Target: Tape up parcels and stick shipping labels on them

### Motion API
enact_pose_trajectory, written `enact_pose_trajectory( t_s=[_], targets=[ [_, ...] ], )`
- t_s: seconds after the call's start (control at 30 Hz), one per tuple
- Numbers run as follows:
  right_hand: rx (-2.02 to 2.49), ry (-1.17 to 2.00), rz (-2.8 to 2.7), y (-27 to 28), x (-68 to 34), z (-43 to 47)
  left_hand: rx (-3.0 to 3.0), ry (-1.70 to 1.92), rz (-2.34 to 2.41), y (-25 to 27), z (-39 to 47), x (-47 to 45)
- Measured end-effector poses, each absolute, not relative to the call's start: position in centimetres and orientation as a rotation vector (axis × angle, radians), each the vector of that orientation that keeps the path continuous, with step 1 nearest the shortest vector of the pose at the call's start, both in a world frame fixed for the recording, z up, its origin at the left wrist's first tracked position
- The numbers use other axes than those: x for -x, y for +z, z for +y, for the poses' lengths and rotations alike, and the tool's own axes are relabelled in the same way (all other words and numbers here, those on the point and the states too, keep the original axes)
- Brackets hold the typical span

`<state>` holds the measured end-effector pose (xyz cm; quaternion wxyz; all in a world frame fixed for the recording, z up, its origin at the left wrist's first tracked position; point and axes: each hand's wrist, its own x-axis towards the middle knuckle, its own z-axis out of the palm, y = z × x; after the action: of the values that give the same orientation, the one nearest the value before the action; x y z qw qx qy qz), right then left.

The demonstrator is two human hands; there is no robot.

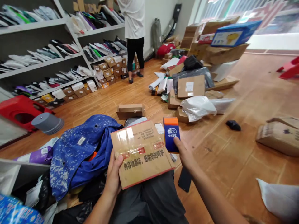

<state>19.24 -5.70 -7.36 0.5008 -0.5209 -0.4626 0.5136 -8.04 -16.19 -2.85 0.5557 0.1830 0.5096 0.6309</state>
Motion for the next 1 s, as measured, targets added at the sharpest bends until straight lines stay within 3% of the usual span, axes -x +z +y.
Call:
enact_pose_trajectory(
  t_s=[0.37, 0.53, 0.83, 1.0],
  targets=[
    [1.379, 0.950, -1.151, -6.2, -20.0, -7.9, -1.099, 1.573, 1.069, -2.1, -18.5, 8.8],
    [1.359, 0.998, -1.225, -6.6, -20.0, -8.5, -0.995, 1.766, 1.049, -1.0, -18.2, 8.9],
    [1.438, 0.995, -1.154, -8.0, -20.7, -9.3, -1.111, 1.574, 0.976, -0.4, -18.5, 10.4],
    [1.432, 1.013, -1.203, -7.3, -20.5, -8.7, -1.055, 1.688, 1.054, -0.1, -18.4, 10.2]
  ],
)
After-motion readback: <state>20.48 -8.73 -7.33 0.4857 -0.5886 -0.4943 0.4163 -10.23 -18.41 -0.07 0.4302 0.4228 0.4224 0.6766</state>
